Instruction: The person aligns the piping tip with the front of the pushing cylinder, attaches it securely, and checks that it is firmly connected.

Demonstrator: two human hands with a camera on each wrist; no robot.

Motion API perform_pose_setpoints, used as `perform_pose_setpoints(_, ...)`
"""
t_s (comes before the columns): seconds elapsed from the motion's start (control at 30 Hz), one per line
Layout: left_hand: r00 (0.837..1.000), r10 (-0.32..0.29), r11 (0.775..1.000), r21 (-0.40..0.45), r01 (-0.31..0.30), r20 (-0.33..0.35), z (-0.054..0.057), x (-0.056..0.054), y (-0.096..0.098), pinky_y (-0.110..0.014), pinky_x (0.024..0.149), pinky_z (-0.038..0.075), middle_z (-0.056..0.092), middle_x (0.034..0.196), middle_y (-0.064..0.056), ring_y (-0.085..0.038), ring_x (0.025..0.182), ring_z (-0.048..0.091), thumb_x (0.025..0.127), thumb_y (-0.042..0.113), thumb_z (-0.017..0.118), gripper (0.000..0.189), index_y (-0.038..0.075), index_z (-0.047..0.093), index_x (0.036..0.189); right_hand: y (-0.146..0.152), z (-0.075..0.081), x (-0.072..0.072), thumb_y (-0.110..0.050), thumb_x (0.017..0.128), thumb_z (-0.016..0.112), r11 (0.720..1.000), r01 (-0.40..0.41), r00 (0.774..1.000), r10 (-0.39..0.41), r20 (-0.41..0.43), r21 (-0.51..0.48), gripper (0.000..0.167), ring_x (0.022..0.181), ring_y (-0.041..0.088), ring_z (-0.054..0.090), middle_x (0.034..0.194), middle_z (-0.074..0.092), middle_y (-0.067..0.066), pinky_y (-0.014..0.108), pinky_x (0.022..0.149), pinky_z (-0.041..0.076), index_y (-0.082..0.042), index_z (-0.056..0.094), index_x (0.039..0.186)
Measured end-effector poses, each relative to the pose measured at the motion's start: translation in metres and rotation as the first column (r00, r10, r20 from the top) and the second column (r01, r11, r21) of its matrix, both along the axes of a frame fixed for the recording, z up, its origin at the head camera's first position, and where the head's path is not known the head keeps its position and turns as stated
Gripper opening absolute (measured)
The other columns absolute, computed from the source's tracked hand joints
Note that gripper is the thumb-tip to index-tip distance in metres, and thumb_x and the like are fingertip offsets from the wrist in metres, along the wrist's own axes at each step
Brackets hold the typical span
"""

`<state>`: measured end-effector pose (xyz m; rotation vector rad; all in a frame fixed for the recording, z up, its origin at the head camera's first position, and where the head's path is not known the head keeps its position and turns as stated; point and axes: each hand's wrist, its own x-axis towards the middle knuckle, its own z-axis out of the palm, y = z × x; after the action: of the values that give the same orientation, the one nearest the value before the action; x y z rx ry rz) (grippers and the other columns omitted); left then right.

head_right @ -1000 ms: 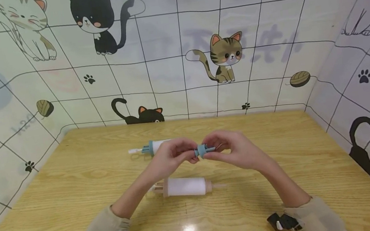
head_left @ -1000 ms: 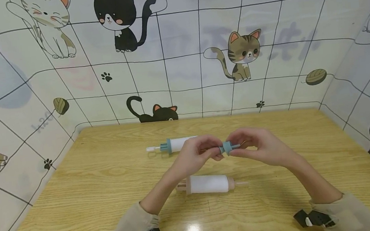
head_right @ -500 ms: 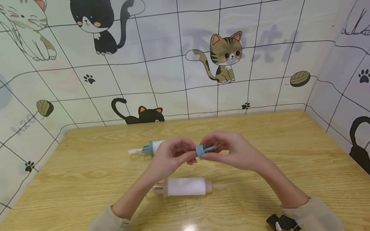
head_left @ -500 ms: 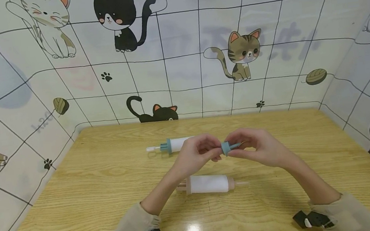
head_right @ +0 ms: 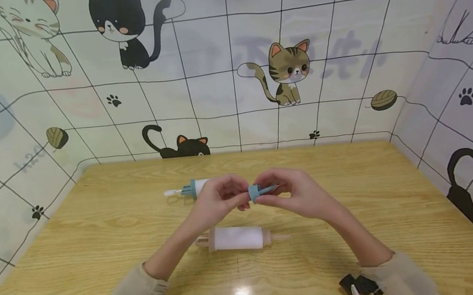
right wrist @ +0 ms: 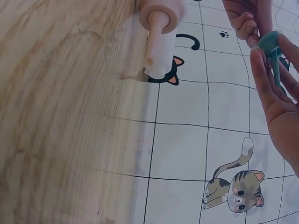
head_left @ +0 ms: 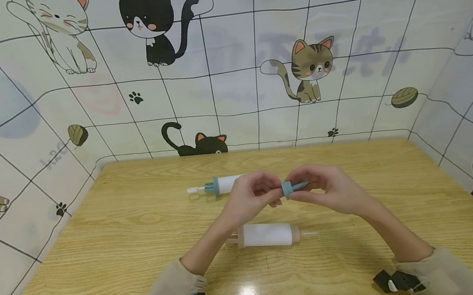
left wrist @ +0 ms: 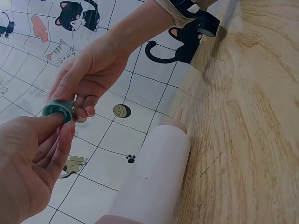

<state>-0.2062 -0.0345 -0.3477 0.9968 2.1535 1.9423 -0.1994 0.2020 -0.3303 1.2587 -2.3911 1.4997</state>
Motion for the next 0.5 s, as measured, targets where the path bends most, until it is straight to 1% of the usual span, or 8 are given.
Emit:
perform_pose_setpoints(0.1,1.0,0.006,1.0,0.003,-0.006,0.001,0.0003,0.0004,-0.0003,-0.038,0.07,0.06,0.071,0.083,-0.011,-0.015,0.069,0.069,0.093,0.001,0.072,0.008,-0.001,0.068,0.1,-0.0006,-0.0009,-0.0001,0.005,0.092,0.07,1.0,0.001,1.0,-0.001,0.0,-0.001,0.03,0.096,0.02,0.071,0.11,0.07,0.007,0.033,0.083,0.058,-0.003,0.065,0.12)
perform_pose_setpoints(0.37,0.999,0.025,1.0,-0.002,-0.025,-0.02,0.0013,0.0005,-0.0005,-0.036,0.067,0.059,0.071,0.081,-0.011,-0.014,0.067,0.068,0.092,-0.001,0.071,0.006,-0.002,0.068,0.097,-0.002,-0.0015,0.0004,0.002,0.091,0.073,1.0,0.021,1.0,-0.021,0.008,0.008,0.03,0.097,0.019,0.071,0.109,0.071,0.002,0.034,0.082,0.058,-0.008,0.066,0.118)
perform_pose_setpoints(0.5,0.999,0.034,0.999,-0.007,-0.034,-0.029,0.0009,-0.0002,-0.0003,-0.035,0.066,0.059,0.07,0.08,-0.013,-0.015,0.066,0.067,0.092,-0.001,0.071,0.006,-0.003,0.067,0.096,-0.0036,-0.0015,0.0013,0.003,0.091,0.072,1.0,0.017,1.0,-0.017,0.006,-0.002,0.029,0.096,0.02,0.071,0.109,0.07,0.005,0.033,0.083,0.058,-0.006,0.066,0.118)
